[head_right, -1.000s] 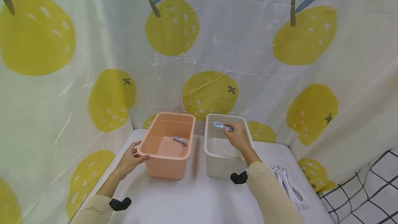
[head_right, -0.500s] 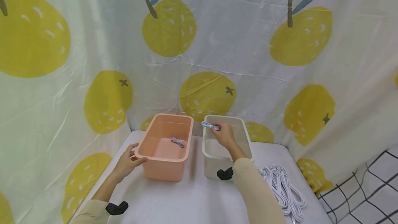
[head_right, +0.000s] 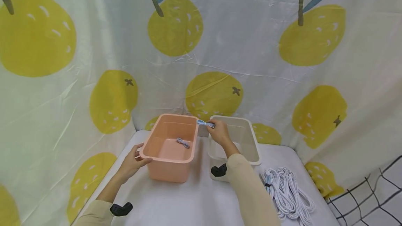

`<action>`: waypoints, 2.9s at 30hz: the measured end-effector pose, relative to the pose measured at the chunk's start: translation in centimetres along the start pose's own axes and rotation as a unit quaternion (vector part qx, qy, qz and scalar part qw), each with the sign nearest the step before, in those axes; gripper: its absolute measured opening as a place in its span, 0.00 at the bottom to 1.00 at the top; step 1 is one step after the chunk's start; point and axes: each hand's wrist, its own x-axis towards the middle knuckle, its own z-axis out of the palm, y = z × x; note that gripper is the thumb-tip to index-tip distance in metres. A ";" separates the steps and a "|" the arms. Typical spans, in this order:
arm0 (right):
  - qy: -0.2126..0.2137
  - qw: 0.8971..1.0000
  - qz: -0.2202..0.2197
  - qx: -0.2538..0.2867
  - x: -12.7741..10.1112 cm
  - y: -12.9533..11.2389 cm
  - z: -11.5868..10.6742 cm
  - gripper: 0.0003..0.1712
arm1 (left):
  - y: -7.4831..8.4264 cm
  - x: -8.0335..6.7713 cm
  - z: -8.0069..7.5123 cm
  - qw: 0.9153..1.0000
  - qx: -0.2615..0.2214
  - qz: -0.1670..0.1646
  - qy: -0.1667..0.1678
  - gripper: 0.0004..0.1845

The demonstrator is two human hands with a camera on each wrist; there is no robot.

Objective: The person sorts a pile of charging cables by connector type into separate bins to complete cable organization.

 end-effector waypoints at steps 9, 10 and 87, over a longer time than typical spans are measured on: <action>-0.007 1.000 0.007 -0.008 0.6 -1.3 2.8 0.13 | 0.0 -0.2 0.7 1.000 -0.006 0.002 0.000 0.50; -0.008 1.000 0.011 -0.007 0.7 -1.5 3.1 0.14 | 0.1 -0.3 0.8 1.000 -0.009 0.002 -0.002 0.50; -0.054 0.998 -0.013 0.029 -4.9 1.5 -6.7 0.31 | 0.0 -0.2 0.2 1.000 0.004 -0.014 -0.002 0.52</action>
